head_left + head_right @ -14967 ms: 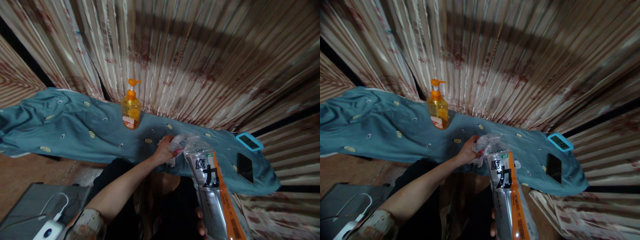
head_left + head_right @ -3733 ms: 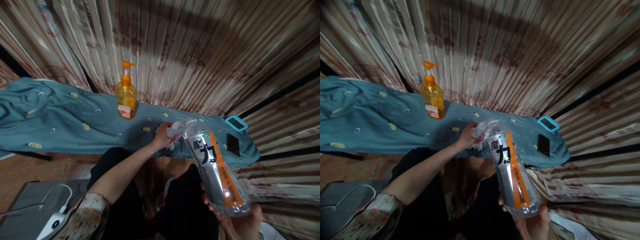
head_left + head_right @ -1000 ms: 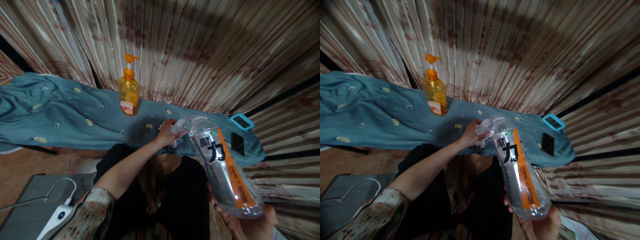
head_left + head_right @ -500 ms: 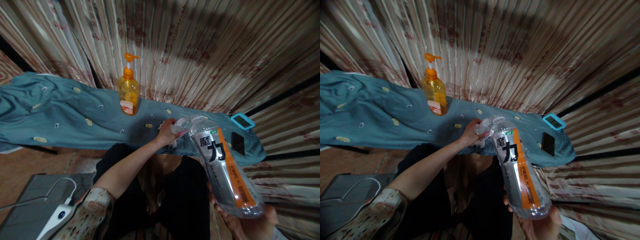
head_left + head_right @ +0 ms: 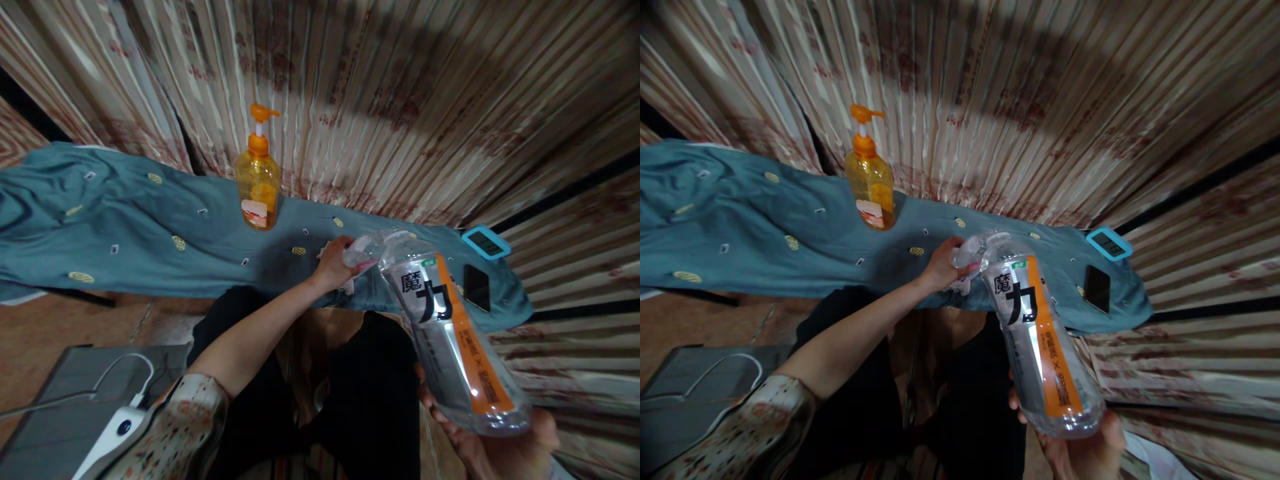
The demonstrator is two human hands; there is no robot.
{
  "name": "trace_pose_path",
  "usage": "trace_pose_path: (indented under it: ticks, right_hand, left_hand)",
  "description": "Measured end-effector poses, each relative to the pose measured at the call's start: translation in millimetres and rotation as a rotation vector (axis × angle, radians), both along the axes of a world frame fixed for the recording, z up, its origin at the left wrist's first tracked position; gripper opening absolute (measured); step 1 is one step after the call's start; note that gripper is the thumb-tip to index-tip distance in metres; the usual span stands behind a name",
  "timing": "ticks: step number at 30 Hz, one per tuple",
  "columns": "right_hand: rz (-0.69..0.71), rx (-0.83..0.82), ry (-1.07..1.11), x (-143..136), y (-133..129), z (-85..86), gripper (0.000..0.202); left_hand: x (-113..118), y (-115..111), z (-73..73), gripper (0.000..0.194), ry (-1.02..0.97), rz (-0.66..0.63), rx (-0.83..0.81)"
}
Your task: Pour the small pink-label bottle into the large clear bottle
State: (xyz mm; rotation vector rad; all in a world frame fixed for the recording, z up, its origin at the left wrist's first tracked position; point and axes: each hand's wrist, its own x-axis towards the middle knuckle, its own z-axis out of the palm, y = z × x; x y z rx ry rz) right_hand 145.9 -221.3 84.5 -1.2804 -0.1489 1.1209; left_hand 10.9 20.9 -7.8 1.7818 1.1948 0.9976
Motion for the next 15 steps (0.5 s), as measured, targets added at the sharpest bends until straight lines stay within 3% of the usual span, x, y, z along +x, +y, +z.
trace_pose_path:
  ticks: [15]
  right_hand:
    - [0.006, -0.003, -0.009, -1.4, -0.6, 2.7, 0.074]
  left_hand:
    - [-0.3, -0.9, 3.4, 0.051, -0.005, -0.004, -0.017]
